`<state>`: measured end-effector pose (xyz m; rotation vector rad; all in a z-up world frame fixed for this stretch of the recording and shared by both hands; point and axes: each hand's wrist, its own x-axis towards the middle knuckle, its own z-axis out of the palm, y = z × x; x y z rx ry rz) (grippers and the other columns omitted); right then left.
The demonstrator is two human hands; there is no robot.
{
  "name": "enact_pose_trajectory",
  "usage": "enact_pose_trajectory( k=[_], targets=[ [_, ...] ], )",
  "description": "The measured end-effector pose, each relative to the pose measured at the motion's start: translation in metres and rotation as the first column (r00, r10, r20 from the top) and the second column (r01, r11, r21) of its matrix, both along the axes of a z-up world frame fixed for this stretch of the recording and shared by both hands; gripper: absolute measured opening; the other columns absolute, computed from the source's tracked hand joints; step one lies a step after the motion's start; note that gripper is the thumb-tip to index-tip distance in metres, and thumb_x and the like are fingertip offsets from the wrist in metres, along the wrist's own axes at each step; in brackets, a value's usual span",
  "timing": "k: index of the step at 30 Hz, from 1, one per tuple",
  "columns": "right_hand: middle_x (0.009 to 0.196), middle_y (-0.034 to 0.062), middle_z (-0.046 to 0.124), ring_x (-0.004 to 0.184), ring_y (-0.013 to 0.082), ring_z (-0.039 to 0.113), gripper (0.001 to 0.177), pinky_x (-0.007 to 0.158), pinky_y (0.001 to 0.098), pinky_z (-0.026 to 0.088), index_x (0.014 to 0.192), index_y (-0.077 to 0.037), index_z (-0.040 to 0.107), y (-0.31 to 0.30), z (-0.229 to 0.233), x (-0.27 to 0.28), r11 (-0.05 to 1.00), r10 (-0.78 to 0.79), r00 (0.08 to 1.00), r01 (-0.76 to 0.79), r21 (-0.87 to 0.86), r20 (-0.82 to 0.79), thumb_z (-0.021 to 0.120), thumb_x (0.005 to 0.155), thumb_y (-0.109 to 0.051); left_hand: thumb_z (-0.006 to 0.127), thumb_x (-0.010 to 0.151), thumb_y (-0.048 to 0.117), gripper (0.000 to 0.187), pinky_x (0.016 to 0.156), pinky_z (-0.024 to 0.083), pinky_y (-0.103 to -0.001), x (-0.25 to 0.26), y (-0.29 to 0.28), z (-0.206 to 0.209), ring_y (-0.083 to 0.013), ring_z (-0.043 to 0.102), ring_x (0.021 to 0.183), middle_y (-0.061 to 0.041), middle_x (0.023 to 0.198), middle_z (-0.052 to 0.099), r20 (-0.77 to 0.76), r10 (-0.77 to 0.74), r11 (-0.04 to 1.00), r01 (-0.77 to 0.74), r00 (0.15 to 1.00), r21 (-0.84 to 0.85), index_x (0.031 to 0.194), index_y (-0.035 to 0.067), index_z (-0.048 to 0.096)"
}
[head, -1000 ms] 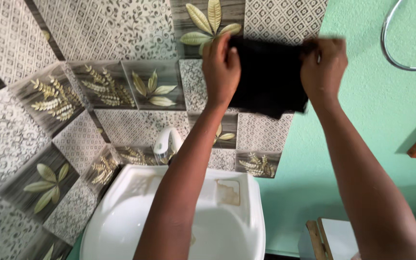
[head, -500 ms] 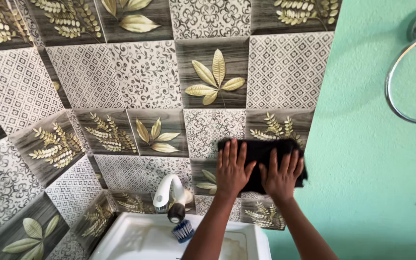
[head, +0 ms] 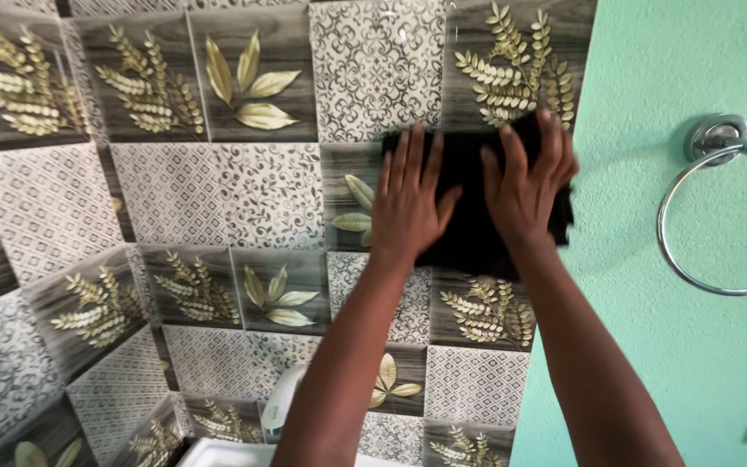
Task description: The person wipes the tiled wall above a bathroom sink using a dark cloth. They rinse the cloth in the sink under running water and wring it out before resuming wiping the wall surface.
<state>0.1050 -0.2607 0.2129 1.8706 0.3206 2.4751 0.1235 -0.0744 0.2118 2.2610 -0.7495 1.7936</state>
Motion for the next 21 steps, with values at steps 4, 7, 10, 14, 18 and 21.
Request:
enact_pose_trajectory(
  k=[4, 7, 10, 14, 18, 21],
  targets=[
    [0.140, 0.0049, 0.051, 0.138, 0.0300, 0.045, 0.025, 0.117, 0.0503, 0.032, 0.133, -0.021, 0.068, -0.005, 0.034, -0.001, 0.999, -0.033, 0.986, 0.037, 0.021, -0.164, 0.067, 0.109, -0.027, 0.044, 0.103, 0.059, 0.079, 0.128, 0.023, -0.050, -0.003, -0.006, 0.038, -0.0308, 0.020, 0.160, -0.013, 0.173, 0.018, -0.008, -0.026, 0.999, 0.026, 1.000, -0.034, 0.165, 0.015, 0.021],
    [0.151, 0.0114, 0.049, 0.145, 0.0345, 0.041, 0.038, 0.120, 0.0514, 0.029, 0.145, -0.014, 0.061, 0.004, 0.020, -0.011, 0.995, -0.053, 0.971, 0.070, 0.066, -0.234, 0.060, 0.111, -0.033, 0.044, 0.104, 0.059, 0.080, 0.129, 0.023, -0.051, -0.003, -0.007, 0.022, -0.0315, 0.020, 0.160, -0.015, 0.173, 0.018, 0.014, -0.041, 0.998, 0.041, 0.999, -0.040, 0.166, 0.014, 0.020],
    [0.165, 0.0196, 0.041, 0.155, 0.0402, 0.032, 0.057, 0.125, 0.0552, 0.022, 0.158, -0.005, 0.049, 0.008, -0.028, -0.023, 0.992, -0.069, 0.947, 0.097, 0.075, -0.313, 0.046, 0.113, -0.041, 0.046, 0.104, 0.057, 0.080, 0.127, 0.024, -0.053, -0.001, -0.009, -0.027, -0.0339, 0.021, 0.159, -0.017, 0.171, 0.018, -0.010, -0.050, 0.999, 0.050, 0.999, 0.013, 0.165, 0.013, 0.020],
    [0.167, 0.0239, 0.032, 0.156, 0.0430, 0.024, 0.073, 0.126, 0.0592, 0.014, 0.159, -0.001, 0.039, 0.010, -0.120, -0.034, 0.992, -0.050, 0.885, 0.099, 0.084, -0.462, 0.035, 0.108, -0.053, 0.048, 0.103, 0.057, 0.079, 0.124, 0.026, -0.052, -0.010, -0.001, -0.121, -0.0336, 0.024, 0.157, -0.015, 0.171, 0.020, -0.019, -0.095, 0.993, 0.096, 0.995, 0.070, 0.165, 0.013, 0.024],
    [0.166, 0.0225, 0.031, 0.155, 0.0418, 0.024, 0.076, 0.125, 0.0596, 0.013, 0.157, -0.003, 0.038, 0.011, -0.192, -0.044, 0.981, -0.115, 0.812, 0.183, 0.063, -0.573, 0.038, 0.103, -0.057, 0.054, 0.100, 0.053, 0.080, 0.121, 0.029, -0.053, -0.024, 0.010, -0.197, -0.0342, 0.027, 0.155, -0.014, 0.170, 0.023, -0.107, -0.097, 0.983, 0.112, 0.990, 0.144, 0.163, 0.012, 0.027],
    [0.166, 0.0218, 0.029, 0.155, 0.0413, 0.023, 0.075, 0.124, 0.0598, 0.013, 0.157, -0.005, 0.038, 0.012, -0.174, -0.044, 0.980, -0.110, 0.825, 0.184, 0.079, -0.554, 0.039, 0.103, -0.056, 0.057, 0.100, 0.042, 0.074, 0.122, 0.032, -0.052, -0.031, -0.002, -0.188, -0.0361, 0.029, 0.153, -0.010, 0.169, 0.026, 0.008, -0.030, 0.989, 0.028, 1.000, 0.146, 0.162, 0.011, 0.030]
  ],
)
